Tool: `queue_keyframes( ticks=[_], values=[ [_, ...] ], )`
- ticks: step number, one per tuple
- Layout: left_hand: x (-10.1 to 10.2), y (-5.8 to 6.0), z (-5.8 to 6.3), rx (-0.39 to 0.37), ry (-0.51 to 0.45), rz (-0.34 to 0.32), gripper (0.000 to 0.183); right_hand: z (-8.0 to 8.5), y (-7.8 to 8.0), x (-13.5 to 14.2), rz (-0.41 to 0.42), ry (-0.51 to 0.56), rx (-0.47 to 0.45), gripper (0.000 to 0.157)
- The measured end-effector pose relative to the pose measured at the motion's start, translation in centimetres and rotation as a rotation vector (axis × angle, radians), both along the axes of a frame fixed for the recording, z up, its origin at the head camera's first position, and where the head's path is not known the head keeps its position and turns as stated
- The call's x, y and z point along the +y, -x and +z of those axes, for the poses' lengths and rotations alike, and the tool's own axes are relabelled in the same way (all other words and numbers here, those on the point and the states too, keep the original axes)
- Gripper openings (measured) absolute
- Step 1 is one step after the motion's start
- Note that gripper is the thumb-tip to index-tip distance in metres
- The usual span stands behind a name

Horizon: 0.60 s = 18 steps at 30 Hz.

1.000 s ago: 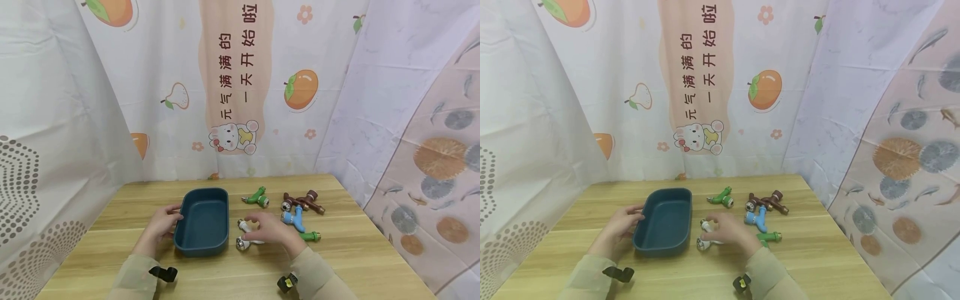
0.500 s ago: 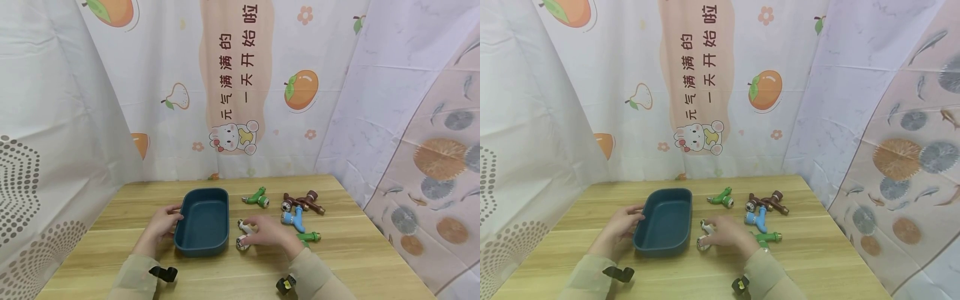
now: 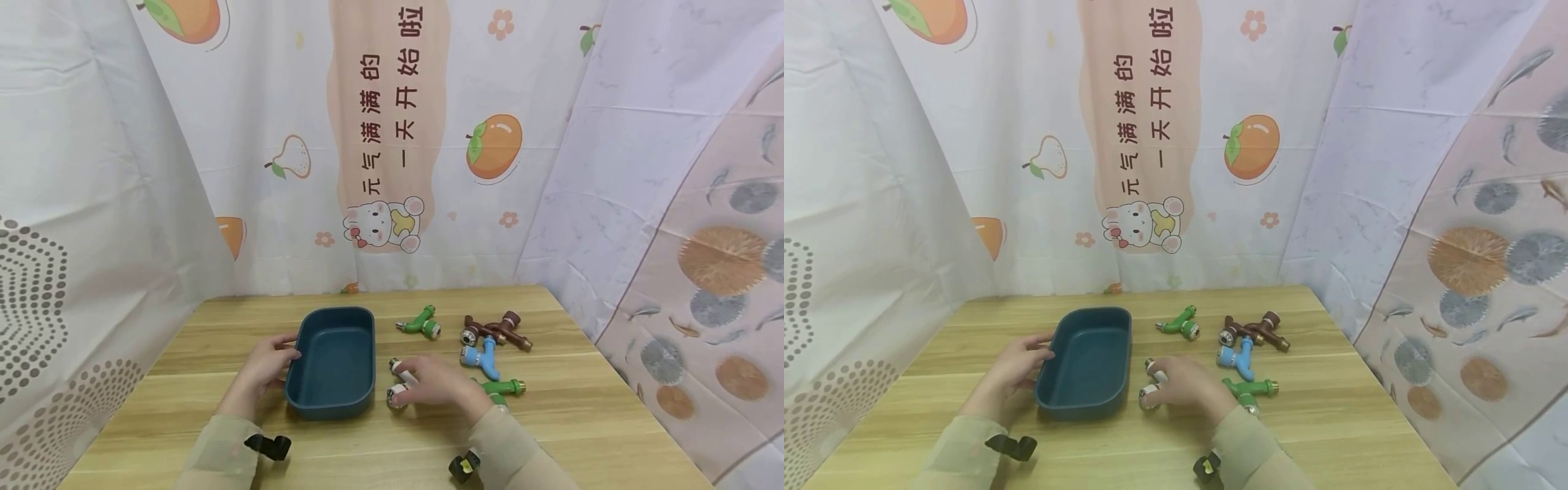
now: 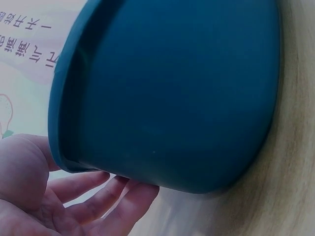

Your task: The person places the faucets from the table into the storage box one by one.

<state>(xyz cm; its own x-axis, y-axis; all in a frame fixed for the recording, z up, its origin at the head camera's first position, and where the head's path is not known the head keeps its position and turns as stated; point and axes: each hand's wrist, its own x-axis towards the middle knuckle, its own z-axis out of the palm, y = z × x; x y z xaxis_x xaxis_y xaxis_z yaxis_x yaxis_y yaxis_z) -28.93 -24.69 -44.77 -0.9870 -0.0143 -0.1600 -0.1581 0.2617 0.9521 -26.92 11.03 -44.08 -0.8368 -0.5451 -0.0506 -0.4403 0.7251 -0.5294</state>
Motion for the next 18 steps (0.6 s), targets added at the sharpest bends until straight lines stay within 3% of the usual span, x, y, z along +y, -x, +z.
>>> queue_keyframes(
  ticks=[9, 18],
  values=[
    [-0.01, 0.03, -0.02, -0.001, 0.005, -0.006, 0.054, -0.81, 0.43, -0.27, -0.005, -0.03, 0.017, 0.063],
    [-0.04, 0.1, -0.04, -0.007, -0.005, -0.003, 0.054, -0.72, 0.45, -0.36, -0.003, -0.02, 0.011, 0.051]
  ],
)
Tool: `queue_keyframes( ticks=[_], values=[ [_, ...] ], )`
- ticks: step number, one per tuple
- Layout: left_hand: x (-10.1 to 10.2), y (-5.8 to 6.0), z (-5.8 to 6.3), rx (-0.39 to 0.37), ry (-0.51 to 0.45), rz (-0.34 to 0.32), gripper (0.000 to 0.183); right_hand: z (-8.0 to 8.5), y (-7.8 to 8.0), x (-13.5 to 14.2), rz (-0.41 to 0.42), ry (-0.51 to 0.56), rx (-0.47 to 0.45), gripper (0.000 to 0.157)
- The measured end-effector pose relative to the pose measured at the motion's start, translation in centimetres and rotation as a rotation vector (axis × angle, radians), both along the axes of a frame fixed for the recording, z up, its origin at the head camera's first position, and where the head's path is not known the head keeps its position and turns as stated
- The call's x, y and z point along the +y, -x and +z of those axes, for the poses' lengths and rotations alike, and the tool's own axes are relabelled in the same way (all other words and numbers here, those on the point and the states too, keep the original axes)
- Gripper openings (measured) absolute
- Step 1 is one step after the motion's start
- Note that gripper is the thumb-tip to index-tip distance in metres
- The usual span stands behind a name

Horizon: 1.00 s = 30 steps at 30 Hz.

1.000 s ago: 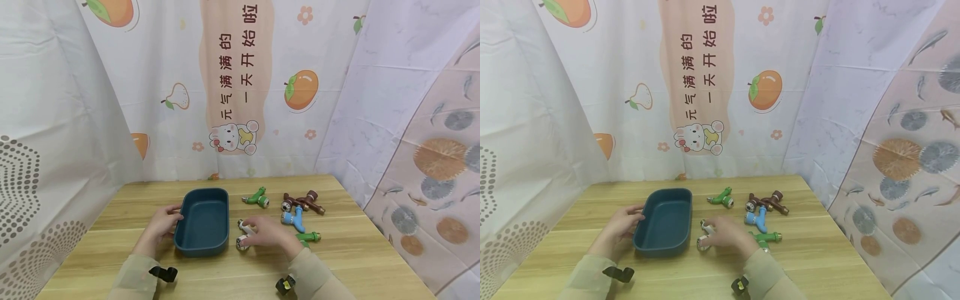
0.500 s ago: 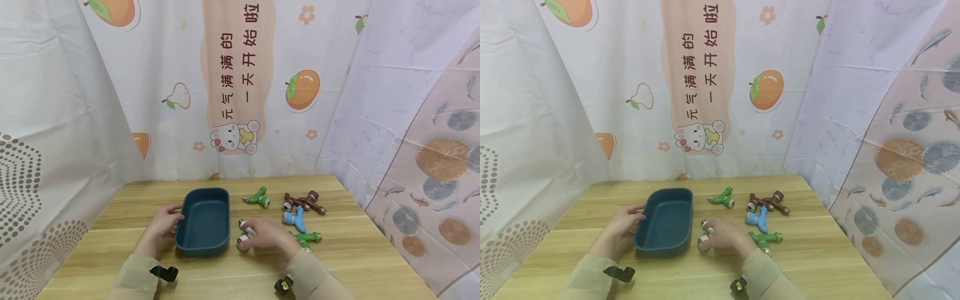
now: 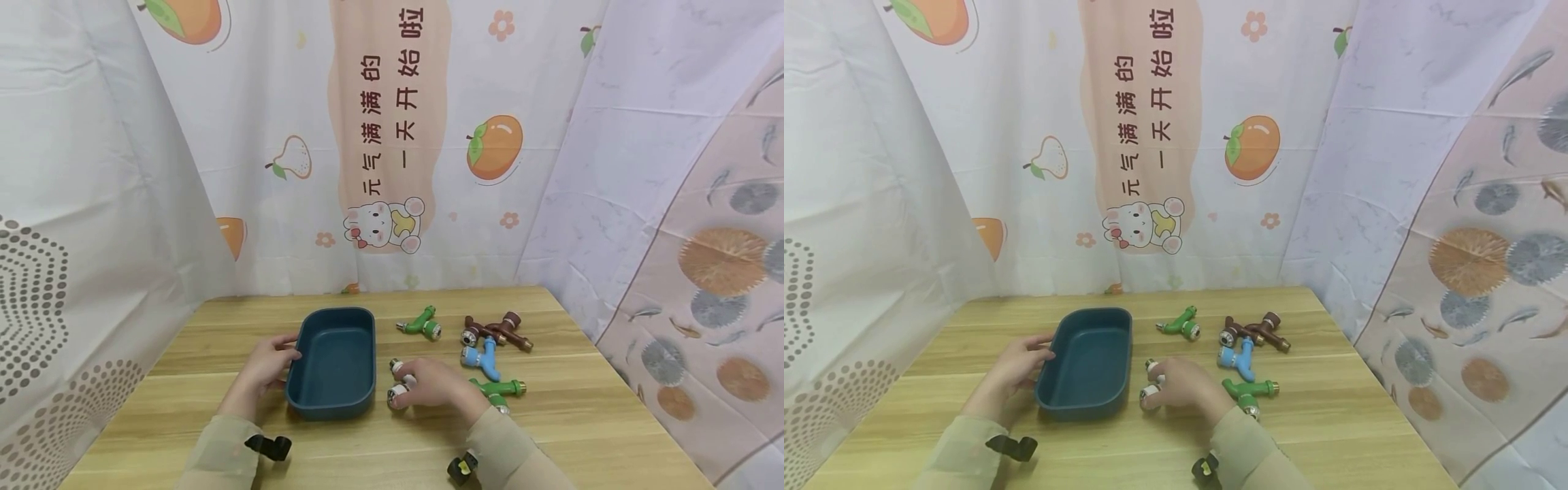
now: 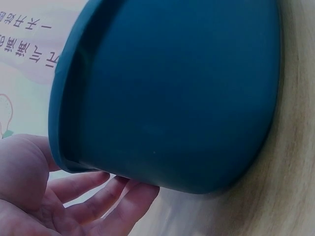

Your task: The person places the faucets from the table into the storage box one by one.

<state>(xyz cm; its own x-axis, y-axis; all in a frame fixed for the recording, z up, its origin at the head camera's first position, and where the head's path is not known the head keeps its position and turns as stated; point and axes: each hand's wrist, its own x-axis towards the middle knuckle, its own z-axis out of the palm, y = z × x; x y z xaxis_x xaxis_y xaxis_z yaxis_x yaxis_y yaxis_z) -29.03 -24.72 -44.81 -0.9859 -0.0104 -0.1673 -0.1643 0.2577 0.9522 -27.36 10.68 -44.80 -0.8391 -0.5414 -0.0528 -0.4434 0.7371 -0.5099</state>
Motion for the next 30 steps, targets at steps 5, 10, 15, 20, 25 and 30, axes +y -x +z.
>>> queue_keyframes(
  ticks=[5, 10, 15, 20, 25, 30],
  values=[
    [-0.07, 0.05, 0.05, 0.004, -0.002, -0.008, 0.054, 0.09, -0.01, -0.08, -0.006, 0.008, -0.013, 0.047],
    [-0.08, 0.03, 0.07, 0.002, 0.001, -0.003, 0.054, 0.16, -0.05, -0.11, -0.003, 0.016, -0.011, 0.035],
    [-0.11, 0.12, -0.04, 0.003, 0.006, 0.001, 0.054, 0.16, -0.03, -0.13, -0.002, 0.009, -0.009, 0.032],
    [-0.15, 0.12, -0.15, 0.008, 0.006, -0.003, 0.054, 0.24, -0.05, -0.16, -0.005, 0.008, -0.009, 0.031],
    [-0.15, 0.16, -0.2, 0.011, 0.004, -0.013, 0.054, 0.28, -0.1, -0.15, -0.016, 0.014, -0.012, 0.032],
    [-0.08, 0.15, -0.12, 0.006, 0.006, -0.004, 0.054, 0.26, -0.03, -0.13, -0.024, 0.013, -0.016, 0.032]
  ],
)
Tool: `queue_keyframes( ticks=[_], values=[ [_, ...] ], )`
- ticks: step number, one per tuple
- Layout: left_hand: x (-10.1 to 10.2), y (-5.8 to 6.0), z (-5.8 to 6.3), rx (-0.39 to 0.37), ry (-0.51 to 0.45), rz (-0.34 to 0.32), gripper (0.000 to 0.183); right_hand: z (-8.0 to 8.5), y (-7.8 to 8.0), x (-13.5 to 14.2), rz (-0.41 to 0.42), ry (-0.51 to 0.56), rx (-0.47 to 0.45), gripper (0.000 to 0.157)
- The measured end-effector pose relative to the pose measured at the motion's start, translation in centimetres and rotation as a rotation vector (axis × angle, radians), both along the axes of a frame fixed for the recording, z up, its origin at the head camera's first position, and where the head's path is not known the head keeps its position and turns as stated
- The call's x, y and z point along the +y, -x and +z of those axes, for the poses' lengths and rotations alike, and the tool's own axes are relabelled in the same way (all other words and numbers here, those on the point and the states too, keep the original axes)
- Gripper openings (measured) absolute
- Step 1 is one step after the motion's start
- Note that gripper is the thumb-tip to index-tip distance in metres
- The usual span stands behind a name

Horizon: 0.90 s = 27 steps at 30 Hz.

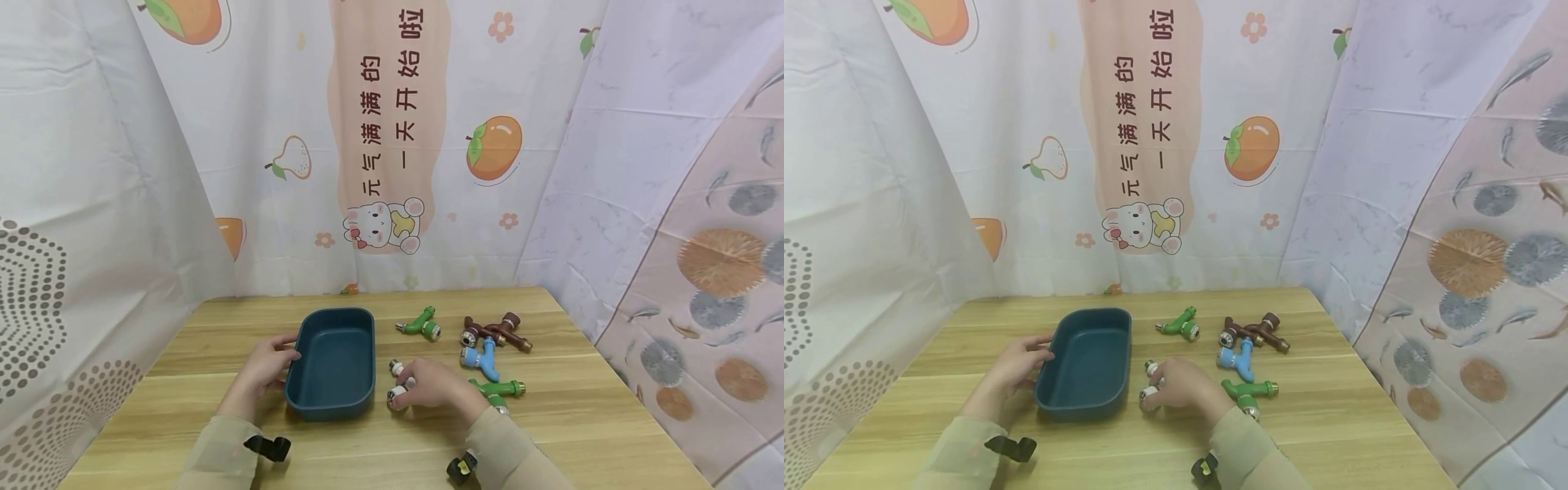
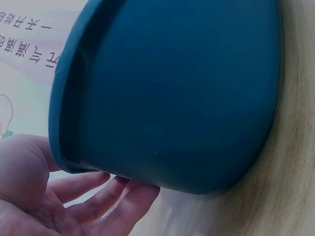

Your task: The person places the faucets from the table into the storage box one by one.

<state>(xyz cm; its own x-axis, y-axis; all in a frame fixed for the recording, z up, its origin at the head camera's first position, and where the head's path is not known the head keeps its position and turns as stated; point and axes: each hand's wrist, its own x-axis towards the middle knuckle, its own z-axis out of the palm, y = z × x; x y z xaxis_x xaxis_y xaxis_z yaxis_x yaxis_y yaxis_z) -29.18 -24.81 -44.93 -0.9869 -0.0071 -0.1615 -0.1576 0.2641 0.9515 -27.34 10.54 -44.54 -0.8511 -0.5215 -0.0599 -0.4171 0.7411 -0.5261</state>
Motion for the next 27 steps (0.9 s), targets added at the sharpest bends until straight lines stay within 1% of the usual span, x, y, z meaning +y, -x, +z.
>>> queue_keyframes(
  ticks=[6, 7, 11, 15, 19, 21, 27],
  values=[
    [0.2, 0.0, 0.2, -0.002, -0.001, -0.002, 0.054, -0.1, 0.1, 0.2, -0.001, 0.006, 0.011, 0.031],
    [0.2, 0.0, 0.2, 0.002, 0.002, -0.009, 0.054, -0.1, 0.1, 0.2, -0.003, 0.01, 0.01, 0.031],
    [0.1, 0.0, 0.1, 0.0, 0.004, -0.001, 0.053, 0.1, 0.1, 0.4, -0.019, 0.026, -0.003, 0.032],
    [0.0, -0.1, 0.1, 0.005, 0.01, -0.005, 0.053, 0.5, 0.1, 0.8, -0.039, 0.053, -0.009, 0.039],
    [0.0, -0.1, 0.0, 0.009, 0.012, -0.01, 0.054, 1.0, 0.1, 1.3, -0.056, 0.074, 0.019, 0.046],
    [0.0, -0.1, 0.0, 0.008, 0.016, -0.008, 0.054, 1.2, 0.1, 1.5, -0.066, 0.086, 0.033, 0.046],
    [0.0, -0.1, -0.1, 0.007, 0.018, -0.002, 0.054, 2.2, 0.1, 2.3, -0.08, 0.129, 0.063, 0.04]
  ],
)
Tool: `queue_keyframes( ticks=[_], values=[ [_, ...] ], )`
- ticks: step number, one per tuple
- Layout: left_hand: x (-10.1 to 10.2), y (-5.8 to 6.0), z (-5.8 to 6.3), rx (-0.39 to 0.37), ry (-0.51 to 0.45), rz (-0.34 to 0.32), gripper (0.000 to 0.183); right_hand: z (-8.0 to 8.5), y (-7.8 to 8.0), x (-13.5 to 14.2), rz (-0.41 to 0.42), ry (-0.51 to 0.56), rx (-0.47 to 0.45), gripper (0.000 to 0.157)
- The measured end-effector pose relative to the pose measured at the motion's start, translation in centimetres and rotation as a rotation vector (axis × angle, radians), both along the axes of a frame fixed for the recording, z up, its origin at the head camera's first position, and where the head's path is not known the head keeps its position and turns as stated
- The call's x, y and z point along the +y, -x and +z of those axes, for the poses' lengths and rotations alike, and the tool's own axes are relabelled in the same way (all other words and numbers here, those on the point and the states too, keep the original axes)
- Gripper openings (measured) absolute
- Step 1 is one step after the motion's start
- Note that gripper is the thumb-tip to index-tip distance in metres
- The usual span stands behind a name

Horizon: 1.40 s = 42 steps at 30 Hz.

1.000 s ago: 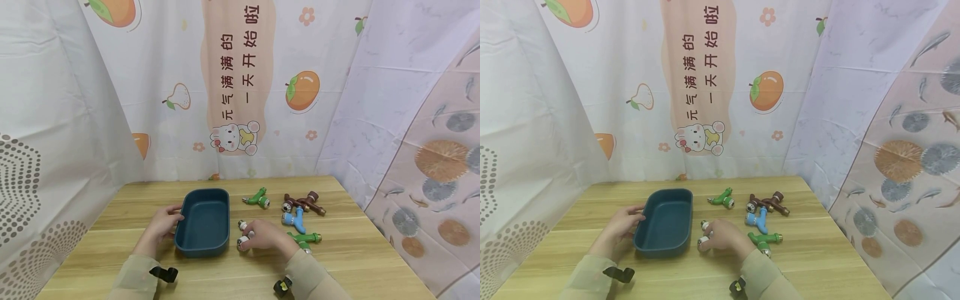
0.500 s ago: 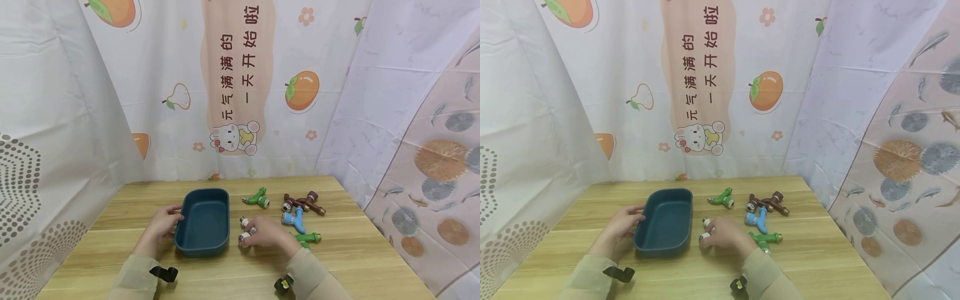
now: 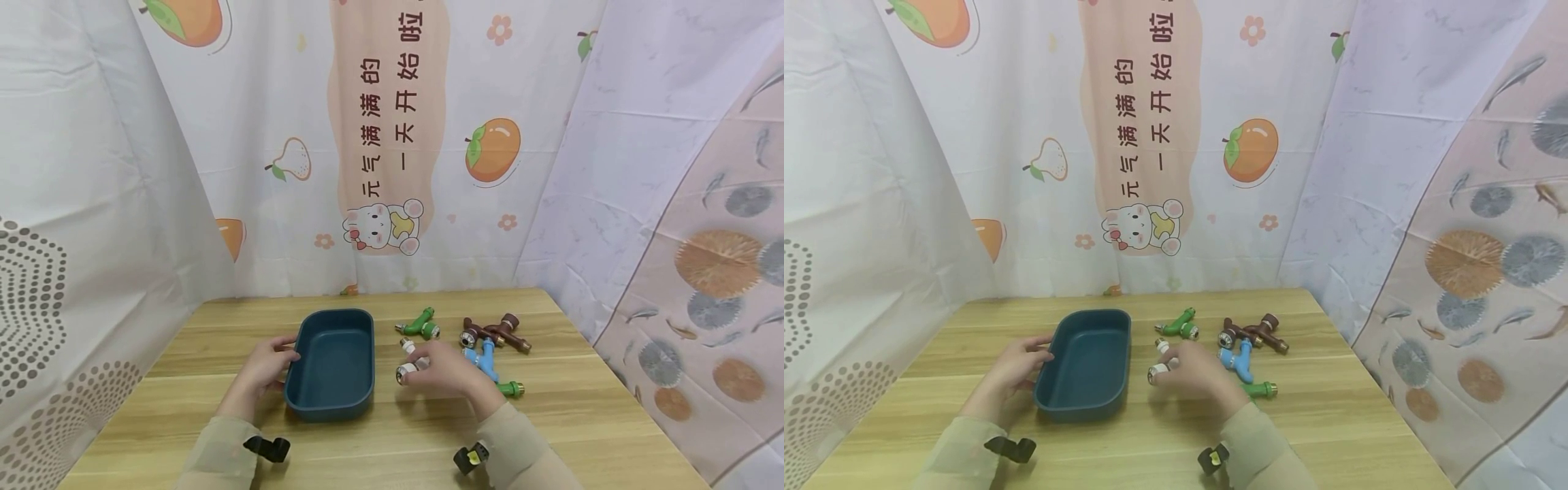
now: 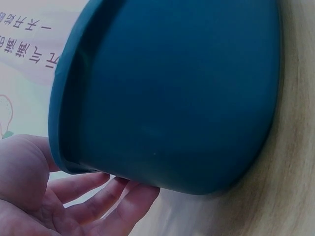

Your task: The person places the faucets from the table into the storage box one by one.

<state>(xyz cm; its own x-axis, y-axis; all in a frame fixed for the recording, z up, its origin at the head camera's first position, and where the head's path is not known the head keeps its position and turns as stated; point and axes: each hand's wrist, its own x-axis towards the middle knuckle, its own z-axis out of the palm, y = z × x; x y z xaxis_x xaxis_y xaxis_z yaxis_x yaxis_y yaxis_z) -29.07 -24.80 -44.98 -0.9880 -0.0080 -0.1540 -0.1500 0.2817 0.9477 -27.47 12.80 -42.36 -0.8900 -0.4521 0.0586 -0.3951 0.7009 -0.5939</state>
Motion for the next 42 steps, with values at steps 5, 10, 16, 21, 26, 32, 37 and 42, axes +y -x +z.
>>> queue_keyframes(
  ticks=[5, 10, 16, 21, 26, 32, 37, 42],
  values=[
    [0.0, 0.0, 0.0, -0.003, -0.006, 0.002, 0.054, 0.7, -0.1, 0.6, -0.004, 0.052, 0.008, 0.047],
    [0.0, 0.1, 0.1, -0.005, -0.002, -0.002, 0.053, 1.3, -0.1, 1.2, -0.023, 0.076, 0.031, 0.048],
    [0.0, 0.0, 0.2, -0.011, -0.003, 0.004, 0.053, 1.8, -0.2, 1.6, -0.062, 0.088, 0.046, 0.047],
    [-0.1, 0.0, 0.2, -0.011, 0.004, 0.007, 0.053, 1.9, -0.1, 1.7, -0.073, 0.098, 0.04, 0.047],
    [0.1, -0.1, 0.2, -0.012, 0.001, 0.012, 0.053, 2.0, -0.1, 1.8, -0.073, 0.098, 0.042, 0.045],
    [0.3, 0.0, 0.2, -0.013, -0.006, 0.001, 0.053, 2.0, -0.2, 1.9, -0.085, 0.095, 0.033, 0.042],
    [0.3, 0.0, 0.3, -0.007, -0.002, -0.005, 0.054, 1.9, 0.1, 1.6, -0.074, 0.095, 0.038, 0.04],
    [0.3, -0.2, 0.4, -0.011, -0.02, 0.001, 0.055, 1.8, 0.4, 1.2, -0.063, 0.099, 0.036, 0.04]
  ],
)
